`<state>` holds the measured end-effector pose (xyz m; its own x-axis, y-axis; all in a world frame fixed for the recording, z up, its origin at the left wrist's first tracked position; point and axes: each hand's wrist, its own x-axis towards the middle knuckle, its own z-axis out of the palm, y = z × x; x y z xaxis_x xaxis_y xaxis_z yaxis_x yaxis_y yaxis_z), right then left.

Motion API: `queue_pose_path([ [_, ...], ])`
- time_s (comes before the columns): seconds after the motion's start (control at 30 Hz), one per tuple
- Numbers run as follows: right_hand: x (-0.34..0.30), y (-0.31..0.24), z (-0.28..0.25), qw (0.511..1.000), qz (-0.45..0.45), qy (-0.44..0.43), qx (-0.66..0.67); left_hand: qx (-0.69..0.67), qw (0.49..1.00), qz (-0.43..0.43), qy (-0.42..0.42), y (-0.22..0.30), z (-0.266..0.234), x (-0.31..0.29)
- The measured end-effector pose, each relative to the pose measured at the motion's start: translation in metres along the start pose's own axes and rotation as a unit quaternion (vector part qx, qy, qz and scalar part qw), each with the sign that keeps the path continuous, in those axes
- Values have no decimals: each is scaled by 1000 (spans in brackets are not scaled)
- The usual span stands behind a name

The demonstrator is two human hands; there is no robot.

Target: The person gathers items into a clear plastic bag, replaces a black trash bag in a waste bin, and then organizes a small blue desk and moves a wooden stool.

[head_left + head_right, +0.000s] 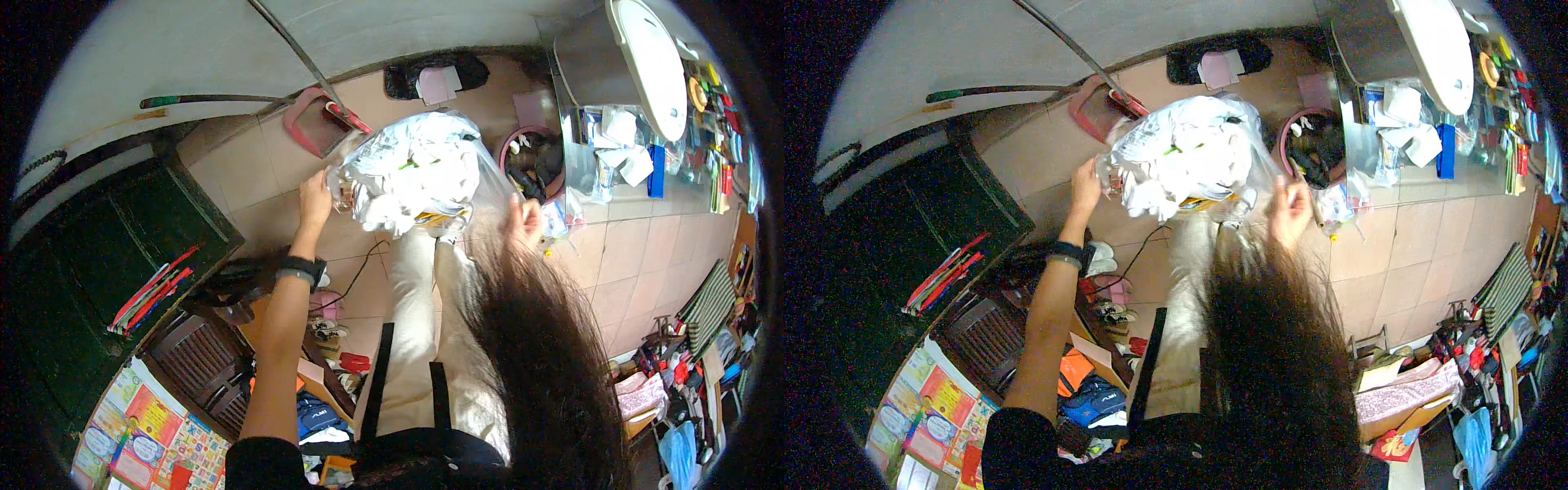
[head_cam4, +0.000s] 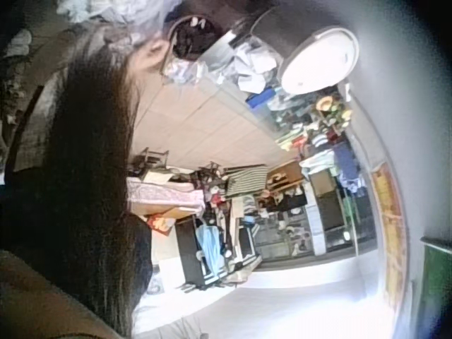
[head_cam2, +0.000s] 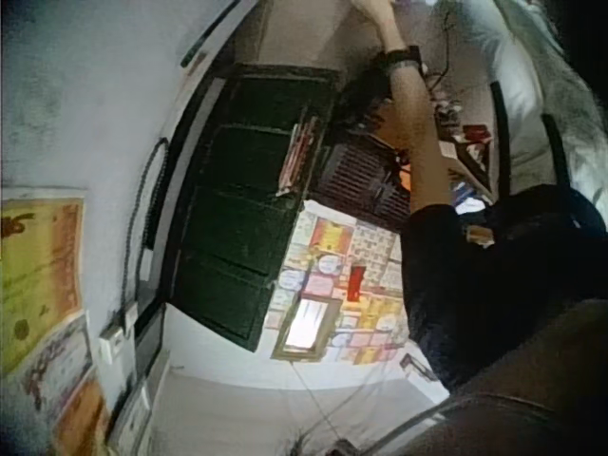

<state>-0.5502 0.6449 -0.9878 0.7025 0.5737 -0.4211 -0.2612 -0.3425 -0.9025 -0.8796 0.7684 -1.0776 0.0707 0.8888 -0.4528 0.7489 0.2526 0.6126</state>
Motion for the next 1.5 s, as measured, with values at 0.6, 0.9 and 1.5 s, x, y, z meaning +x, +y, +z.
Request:
queue_pose_path([
  [0.6, 43, 11, -7, 847, -194, -70, -489, -200, 965, -168, -28, -10, 30, -25],
  [0.9, 145, 49, 41, 763, -285, -27, -580, -282, 943, -156, -80, 5, 54, -18],
  [1.5, 106, -19, 91, 891, -250, -66, -373, -480, 867, -120, -55, 22, 38, 20],
])
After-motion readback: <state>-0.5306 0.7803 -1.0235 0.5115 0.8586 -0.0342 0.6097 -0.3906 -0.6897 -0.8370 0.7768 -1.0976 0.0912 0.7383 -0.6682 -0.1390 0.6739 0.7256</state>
